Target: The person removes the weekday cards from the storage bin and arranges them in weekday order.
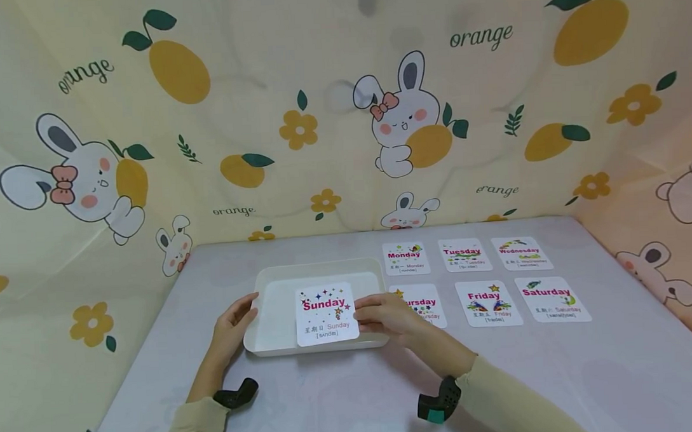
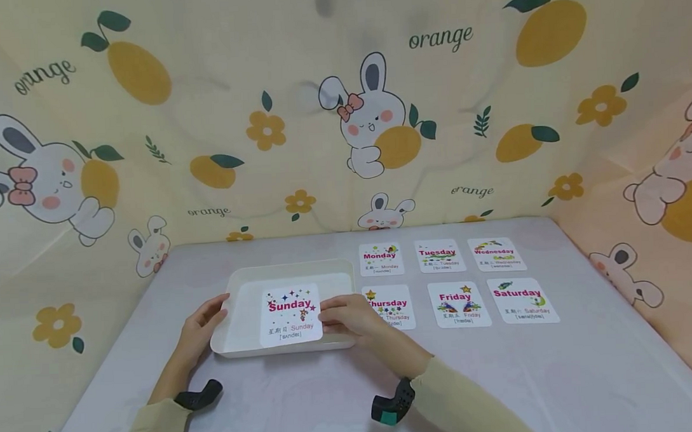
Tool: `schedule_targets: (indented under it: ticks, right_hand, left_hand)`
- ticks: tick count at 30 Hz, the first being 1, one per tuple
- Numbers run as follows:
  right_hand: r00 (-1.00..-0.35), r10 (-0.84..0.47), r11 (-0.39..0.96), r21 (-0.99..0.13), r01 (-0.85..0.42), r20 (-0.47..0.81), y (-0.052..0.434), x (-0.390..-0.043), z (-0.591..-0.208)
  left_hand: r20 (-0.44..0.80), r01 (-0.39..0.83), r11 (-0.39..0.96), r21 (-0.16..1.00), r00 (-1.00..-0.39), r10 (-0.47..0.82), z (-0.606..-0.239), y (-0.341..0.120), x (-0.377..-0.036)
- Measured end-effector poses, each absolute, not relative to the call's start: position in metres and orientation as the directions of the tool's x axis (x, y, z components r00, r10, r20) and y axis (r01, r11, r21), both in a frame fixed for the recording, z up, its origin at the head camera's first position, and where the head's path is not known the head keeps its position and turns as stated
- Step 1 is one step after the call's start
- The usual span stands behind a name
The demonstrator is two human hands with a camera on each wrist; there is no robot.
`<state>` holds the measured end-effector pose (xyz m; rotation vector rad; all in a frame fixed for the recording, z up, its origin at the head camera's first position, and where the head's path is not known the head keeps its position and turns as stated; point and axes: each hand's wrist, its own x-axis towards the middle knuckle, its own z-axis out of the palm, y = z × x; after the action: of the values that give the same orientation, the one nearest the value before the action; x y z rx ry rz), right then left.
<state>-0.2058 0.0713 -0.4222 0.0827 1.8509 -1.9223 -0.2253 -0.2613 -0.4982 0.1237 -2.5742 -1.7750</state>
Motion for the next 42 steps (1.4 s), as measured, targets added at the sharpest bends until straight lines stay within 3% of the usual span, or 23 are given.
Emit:
schedule_targets:
  ticks: [24, 42]
  right_hand:
    - [-0.843, -0.38, 0.172, -0.924, 0.34, -0.381, 0.127, -0.197, -0.419]
    - [-0.85, -0.305, 0.203, -0.902, 0.382, -0.429, 0.148, -0.194, -0.418]
  left_hand:
    - [-0.046, -0.069, 0.349, 0.935, -0.996, -0.074, -0.498, -0.26, -0.225]
    - [-0.007, -0.031, 0.359, 0.933, -0.998, -0.069, -0.499, -0.261, -0.224]
